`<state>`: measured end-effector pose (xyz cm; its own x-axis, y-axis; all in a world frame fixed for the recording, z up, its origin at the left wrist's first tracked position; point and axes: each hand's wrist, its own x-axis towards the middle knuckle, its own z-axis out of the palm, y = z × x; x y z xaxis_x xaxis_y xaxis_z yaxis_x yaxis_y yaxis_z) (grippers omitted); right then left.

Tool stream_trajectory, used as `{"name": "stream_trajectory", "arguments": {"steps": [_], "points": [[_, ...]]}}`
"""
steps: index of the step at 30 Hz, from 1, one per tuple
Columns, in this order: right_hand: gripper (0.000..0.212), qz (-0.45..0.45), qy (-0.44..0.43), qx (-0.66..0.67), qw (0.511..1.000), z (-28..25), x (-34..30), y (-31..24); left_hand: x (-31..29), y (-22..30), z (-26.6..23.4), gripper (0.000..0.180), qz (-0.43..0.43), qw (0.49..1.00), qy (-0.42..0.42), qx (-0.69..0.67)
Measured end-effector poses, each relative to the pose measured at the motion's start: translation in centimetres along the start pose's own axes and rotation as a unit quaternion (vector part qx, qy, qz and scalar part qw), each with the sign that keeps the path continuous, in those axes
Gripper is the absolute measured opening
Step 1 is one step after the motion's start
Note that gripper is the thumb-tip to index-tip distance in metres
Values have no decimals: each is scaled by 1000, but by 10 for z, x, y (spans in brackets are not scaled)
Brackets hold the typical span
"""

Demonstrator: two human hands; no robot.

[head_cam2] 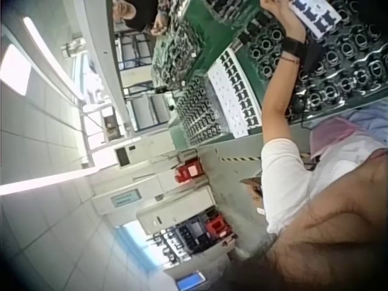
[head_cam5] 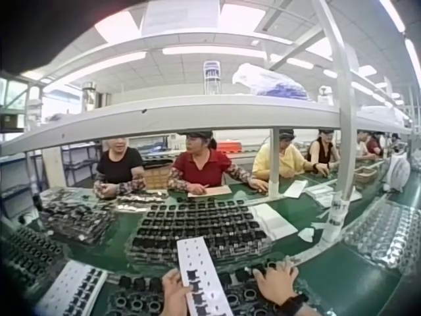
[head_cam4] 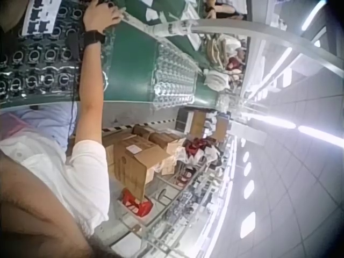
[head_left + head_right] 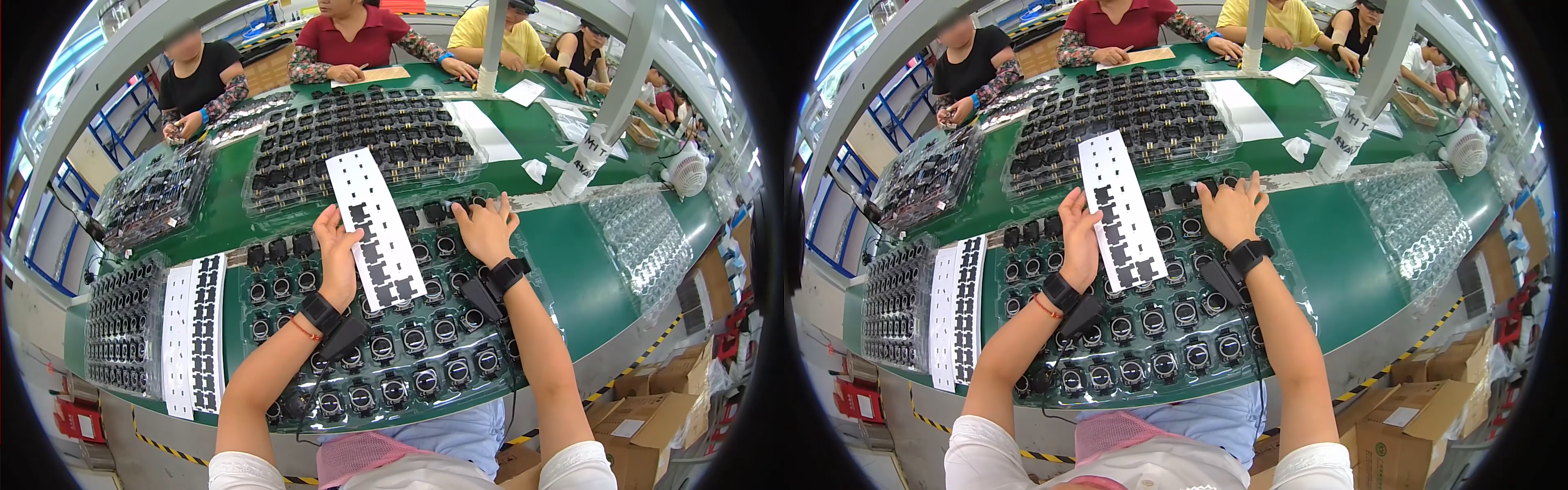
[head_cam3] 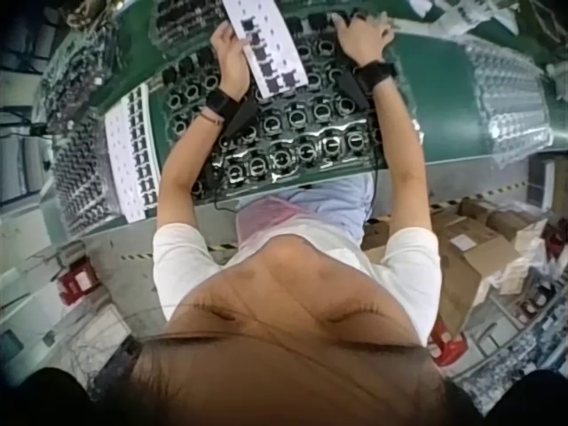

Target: Assembling small electronic components onto a board or within a tray system.

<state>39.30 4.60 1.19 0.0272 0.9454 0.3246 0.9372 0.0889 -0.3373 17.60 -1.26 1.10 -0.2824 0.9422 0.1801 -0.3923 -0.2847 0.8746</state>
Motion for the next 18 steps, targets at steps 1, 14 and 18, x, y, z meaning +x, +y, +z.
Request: {"name": "stream_trajectory", "arguments": {"steps": [1, 14, 18], "points": [[57, 6, 2, 10, 1000, 1, 0, 0, 0, -1, 0, 57, 0, 1000, 6, -10], [66, 20, 22, 28, 999, 0, 1, -3, 1, -3, -2, 57, -7, 1000, -5, -16], [55, 38, 59, 16, 997, 3, 5, -1, -2, 5, 5, 59, -14, 1000, 5, -11]]}}
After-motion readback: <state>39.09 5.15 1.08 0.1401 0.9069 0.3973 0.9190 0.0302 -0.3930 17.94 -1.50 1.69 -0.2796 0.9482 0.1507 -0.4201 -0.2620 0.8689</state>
